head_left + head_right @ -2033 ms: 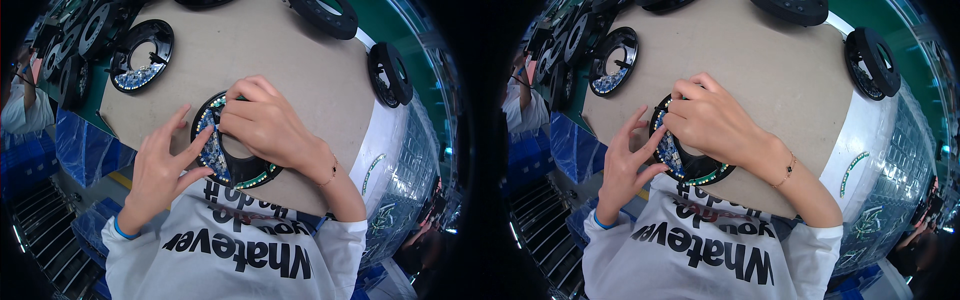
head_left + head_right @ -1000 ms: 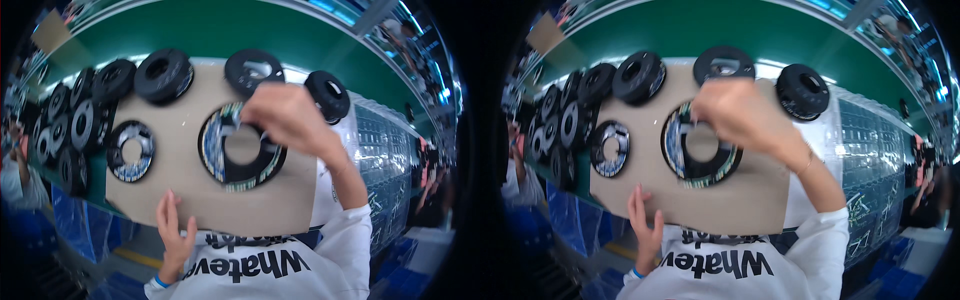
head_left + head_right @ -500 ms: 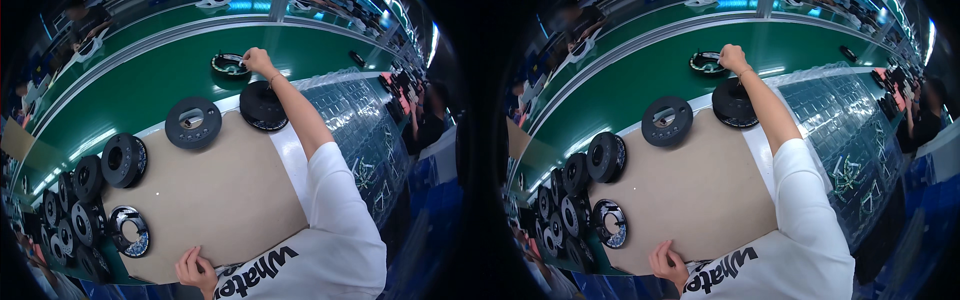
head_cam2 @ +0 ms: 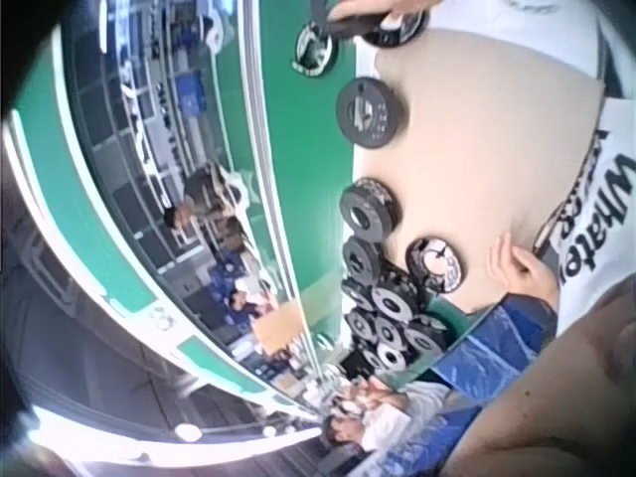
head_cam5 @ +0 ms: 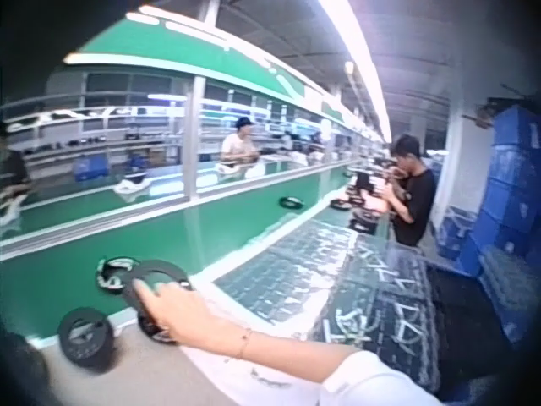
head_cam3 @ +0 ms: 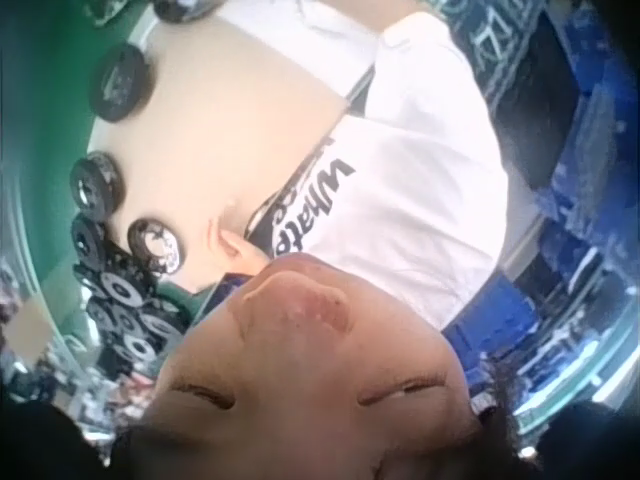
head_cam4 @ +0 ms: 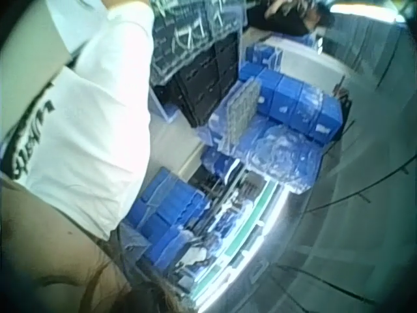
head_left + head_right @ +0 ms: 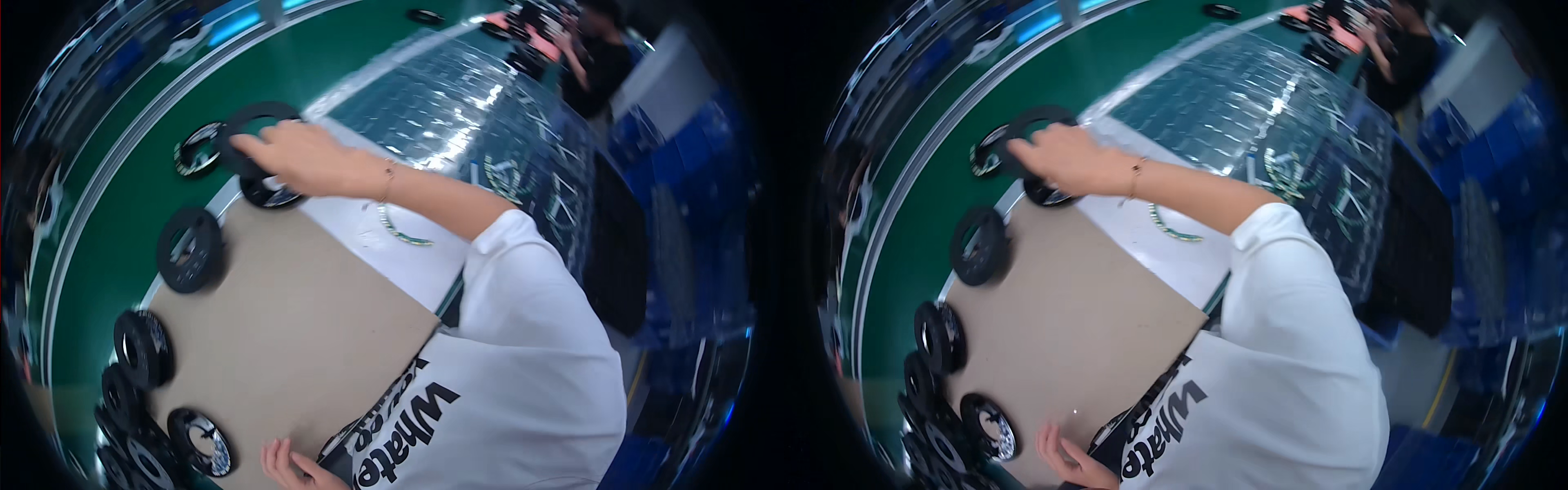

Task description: The person assembles LED circuit board strips, wiring harnesses, and plastic covers into circular plastic housings by hand.

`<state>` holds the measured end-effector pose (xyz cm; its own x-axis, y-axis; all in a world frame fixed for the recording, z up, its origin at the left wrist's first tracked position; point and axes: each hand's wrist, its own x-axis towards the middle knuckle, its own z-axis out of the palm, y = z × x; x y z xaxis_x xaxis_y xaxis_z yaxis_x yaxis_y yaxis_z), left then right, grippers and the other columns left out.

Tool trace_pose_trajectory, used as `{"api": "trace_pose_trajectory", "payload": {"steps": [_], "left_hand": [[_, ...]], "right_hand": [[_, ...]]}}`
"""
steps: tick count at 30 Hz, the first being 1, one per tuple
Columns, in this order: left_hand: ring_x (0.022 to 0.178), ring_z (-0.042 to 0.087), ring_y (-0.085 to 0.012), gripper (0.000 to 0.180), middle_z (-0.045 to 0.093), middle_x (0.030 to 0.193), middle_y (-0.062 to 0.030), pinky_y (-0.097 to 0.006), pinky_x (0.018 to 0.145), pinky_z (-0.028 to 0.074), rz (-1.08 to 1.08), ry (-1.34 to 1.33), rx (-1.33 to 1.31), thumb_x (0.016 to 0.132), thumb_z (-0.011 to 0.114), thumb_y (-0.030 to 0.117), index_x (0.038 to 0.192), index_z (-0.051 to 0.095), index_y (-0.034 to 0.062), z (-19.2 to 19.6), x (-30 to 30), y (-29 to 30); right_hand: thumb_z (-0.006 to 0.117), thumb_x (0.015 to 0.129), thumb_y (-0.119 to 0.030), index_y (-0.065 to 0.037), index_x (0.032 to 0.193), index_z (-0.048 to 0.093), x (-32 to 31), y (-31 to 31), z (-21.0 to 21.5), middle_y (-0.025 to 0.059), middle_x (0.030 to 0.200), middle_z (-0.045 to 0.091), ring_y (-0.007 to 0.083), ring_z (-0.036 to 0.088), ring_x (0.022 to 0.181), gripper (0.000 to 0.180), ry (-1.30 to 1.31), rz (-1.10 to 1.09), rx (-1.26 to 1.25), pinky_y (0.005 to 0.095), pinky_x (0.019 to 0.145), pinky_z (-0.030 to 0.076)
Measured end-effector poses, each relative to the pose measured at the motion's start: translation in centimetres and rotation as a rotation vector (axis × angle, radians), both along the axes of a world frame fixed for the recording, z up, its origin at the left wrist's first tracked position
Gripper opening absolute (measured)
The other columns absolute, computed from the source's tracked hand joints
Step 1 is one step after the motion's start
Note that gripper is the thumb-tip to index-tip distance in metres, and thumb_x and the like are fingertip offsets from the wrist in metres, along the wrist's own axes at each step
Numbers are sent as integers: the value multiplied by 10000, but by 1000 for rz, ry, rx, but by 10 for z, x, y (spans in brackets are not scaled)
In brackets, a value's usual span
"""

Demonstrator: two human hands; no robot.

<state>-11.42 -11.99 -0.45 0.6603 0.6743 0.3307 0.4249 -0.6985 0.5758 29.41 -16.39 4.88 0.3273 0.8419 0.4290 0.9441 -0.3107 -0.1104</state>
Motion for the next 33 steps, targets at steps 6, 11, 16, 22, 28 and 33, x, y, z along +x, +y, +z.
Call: {"api": "trace_pose_trajectory", "payload": {"steps": [6, 11, 16, 22, 28, 33], "left_hand": [[1174, 450, -339, 443, 447, 1272, -235, -433, 1016, 342, -16, -162, -119, 894, 553, 158, 1258, 420, -56, 0, 18, -5], [1337, 247, -343, 539, 293, 1426, -180, -430, 1074, 213, -308, -127, -148, 864, 532, 161, 1341, 348, -8, 3, 66, -16], [1333, 266, -347, 510, 365, 1389, -163, -437, 1074, 208, -432, 64, -74, 867, 516, 142, 1331, 367, -9, 1, 73, -14], [1319, 293, -358, 457, 434, 1334, -153, -431, 1065, 223, -429, 41, -149, 862, 505, 109, 1293, 409, -12, -3, 71, -10], [1304, 298, -398, 457, 444, 1303, -170, -473, 1053, 237, -483, 37, -106, 838, 512, 69, 1280, 428, -13, -4, 73, -8], [1303, 295, -396, 438, 441, 1309, -165, -487, 1052, 231, -458, 22, -105, 819, 510, 50, 1253, 467, 7, -4, 72, -12]], "right_hand": [[673, 817, -224, -41, 1273, 293, -98, -36, -2, 76, 912, 573, 133, 571, 787, 622, 1490, 414, 292, 279, 615, 468], [647, 845, -274, -41, 1313, 290, -148, -69, -68, 55, 957, 564, 72, 541, 793, 633, 2052, 335, 183, 227, 543, 449], [607, 846, -220, -52, 1397, 267, -120, -130, -23, 128, 1109, 538, 154, 574, 835, 669, 1132, 160, 198, 301, 700, 480], [640, 791, -263, -32, 1047, 595, -54, -275, -11, 98, 816, 590, 235, 596, 754, 348, 80, -1047, 137, 335, 647, 466], [683, 781, -258, -27, 928, 614, -46, -297, -45, 55, 696, 608, 161, 590, 641, 283, 335, -1003, 122, 283, 568, 450], [656, 809, -166, -14, 862, 618, -40, -286, 7, 29, 708, 652, 57, 588, 652, 165, 475, -743, 612, 206, 595, 454]]}}
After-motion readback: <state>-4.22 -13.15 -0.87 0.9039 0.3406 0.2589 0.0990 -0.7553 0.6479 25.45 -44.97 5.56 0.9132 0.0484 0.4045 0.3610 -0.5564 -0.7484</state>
